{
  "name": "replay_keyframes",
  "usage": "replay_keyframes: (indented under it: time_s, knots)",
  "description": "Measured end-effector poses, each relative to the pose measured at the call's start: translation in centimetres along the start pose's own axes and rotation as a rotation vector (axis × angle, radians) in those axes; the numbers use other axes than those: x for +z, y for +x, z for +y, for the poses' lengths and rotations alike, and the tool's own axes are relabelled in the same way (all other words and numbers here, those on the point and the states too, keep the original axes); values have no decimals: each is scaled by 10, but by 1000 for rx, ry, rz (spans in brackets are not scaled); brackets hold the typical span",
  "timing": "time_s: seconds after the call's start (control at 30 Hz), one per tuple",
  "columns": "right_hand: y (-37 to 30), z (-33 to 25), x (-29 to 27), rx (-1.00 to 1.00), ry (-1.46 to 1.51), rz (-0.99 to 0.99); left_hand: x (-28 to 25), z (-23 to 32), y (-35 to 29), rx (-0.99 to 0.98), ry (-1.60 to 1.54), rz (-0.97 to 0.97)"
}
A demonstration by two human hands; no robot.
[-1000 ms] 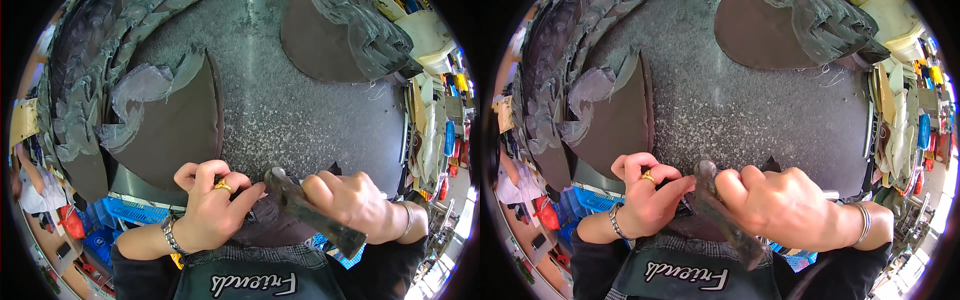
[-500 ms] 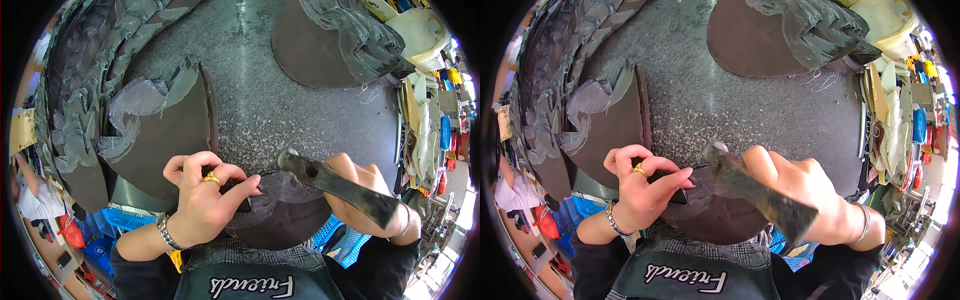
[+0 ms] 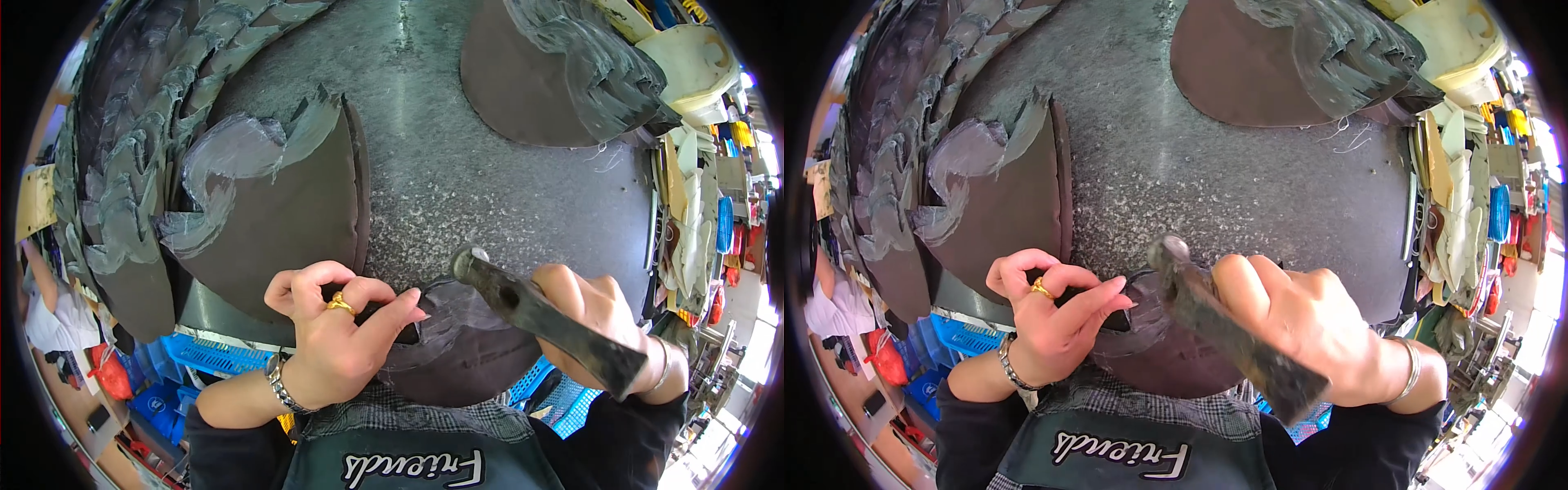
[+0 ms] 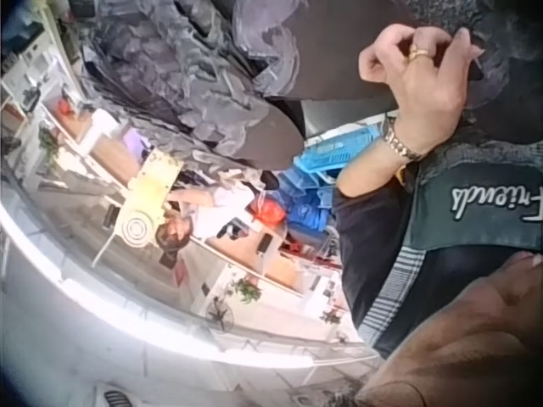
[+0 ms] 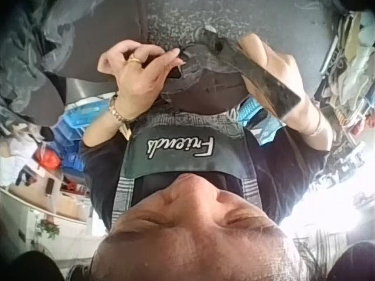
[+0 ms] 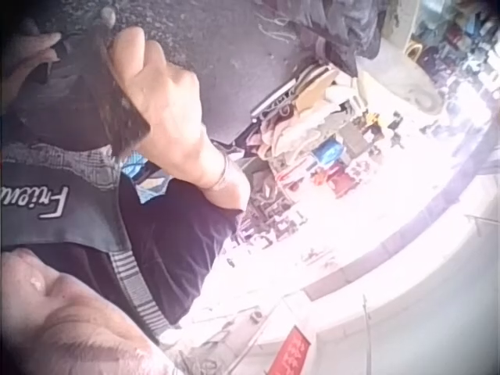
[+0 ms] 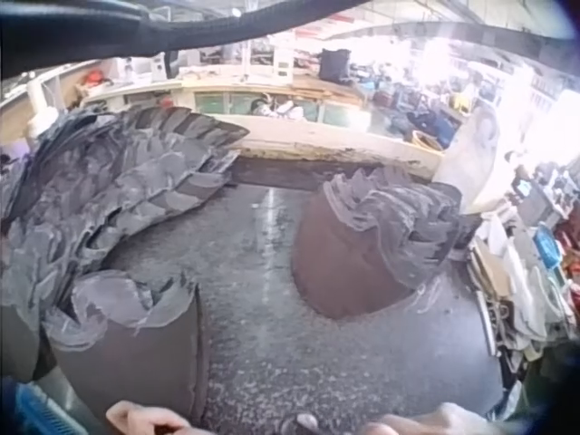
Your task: The person folds the edges of leather pieces by hand and hammers them down with a hammer.
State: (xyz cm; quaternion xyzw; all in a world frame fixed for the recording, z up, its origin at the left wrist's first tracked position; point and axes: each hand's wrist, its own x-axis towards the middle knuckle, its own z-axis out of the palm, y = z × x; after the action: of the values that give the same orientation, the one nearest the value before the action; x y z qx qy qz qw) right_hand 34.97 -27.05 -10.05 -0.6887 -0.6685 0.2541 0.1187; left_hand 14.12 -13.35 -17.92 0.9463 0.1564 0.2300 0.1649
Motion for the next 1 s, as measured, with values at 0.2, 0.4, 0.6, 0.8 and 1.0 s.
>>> replay_keyframes:
  time_s: [0.2,0.4,0.6,0.8,1.0]
  knots:
    - [12,0,4,-84,-30,-13,1,4,-4,27,83,33]
    - [16,-6,13,-119,-108,-44,0,8,-8,31,103,36]
    - [22,1,8,-227,-30,1,1,14,-12,-99,103,40]
    - [15,4,13,-161,-43,-65,-1,24,-12,-193,118,59]
    - [13,6,15,-191,-47,-54,11,47,-22,-327,154,92]
